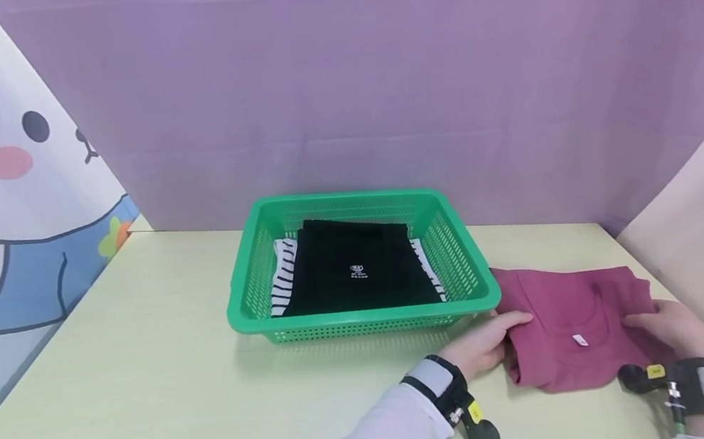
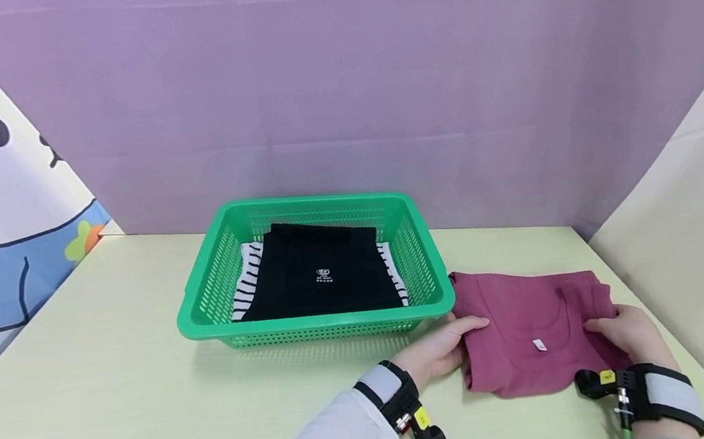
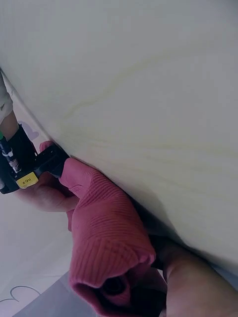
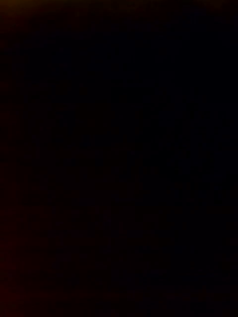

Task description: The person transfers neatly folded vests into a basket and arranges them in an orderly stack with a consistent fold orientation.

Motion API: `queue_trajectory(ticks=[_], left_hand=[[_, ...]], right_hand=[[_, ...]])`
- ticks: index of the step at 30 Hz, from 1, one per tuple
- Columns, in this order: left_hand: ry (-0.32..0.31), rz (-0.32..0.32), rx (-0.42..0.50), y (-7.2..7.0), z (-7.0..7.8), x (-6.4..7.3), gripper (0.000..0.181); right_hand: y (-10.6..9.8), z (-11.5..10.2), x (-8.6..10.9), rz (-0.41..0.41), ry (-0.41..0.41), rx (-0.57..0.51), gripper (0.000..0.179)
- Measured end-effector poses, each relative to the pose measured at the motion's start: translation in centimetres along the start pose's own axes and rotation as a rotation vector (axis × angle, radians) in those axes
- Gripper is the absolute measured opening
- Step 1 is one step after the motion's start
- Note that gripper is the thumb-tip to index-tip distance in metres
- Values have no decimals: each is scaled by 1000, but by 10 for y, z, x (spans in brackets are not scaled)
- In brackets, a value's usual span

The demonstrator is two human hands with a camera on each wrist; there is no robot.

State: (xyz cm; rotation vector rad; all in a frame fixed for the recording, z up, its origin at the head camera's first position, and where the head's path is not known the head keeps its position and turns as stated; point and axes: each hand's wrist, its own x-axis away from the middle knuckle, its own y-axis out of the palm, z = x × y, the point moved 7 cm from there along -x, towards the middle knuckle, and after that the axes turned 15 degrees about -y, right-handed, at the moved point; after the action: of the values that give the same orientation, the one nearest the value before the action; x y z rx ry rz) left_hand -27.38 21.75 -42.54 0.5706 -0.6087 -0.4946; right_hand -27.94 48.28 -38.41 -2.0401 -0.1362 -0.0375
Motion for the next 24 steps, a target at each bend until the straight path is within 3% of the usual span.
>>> queue_trajectory(ticks=[6,15,24], left_hand=[[-29,1,-49,0,-3,3,25],[-72,10,-100,1,-6,1,27],[-58,50,-79,-1,-8,-1,26]], right_hand=[[-2,5,-2,49,-15,-16,48],[0,7,-1,16,-34,-73,59],[5,9,3,22,-34,-165,38]])
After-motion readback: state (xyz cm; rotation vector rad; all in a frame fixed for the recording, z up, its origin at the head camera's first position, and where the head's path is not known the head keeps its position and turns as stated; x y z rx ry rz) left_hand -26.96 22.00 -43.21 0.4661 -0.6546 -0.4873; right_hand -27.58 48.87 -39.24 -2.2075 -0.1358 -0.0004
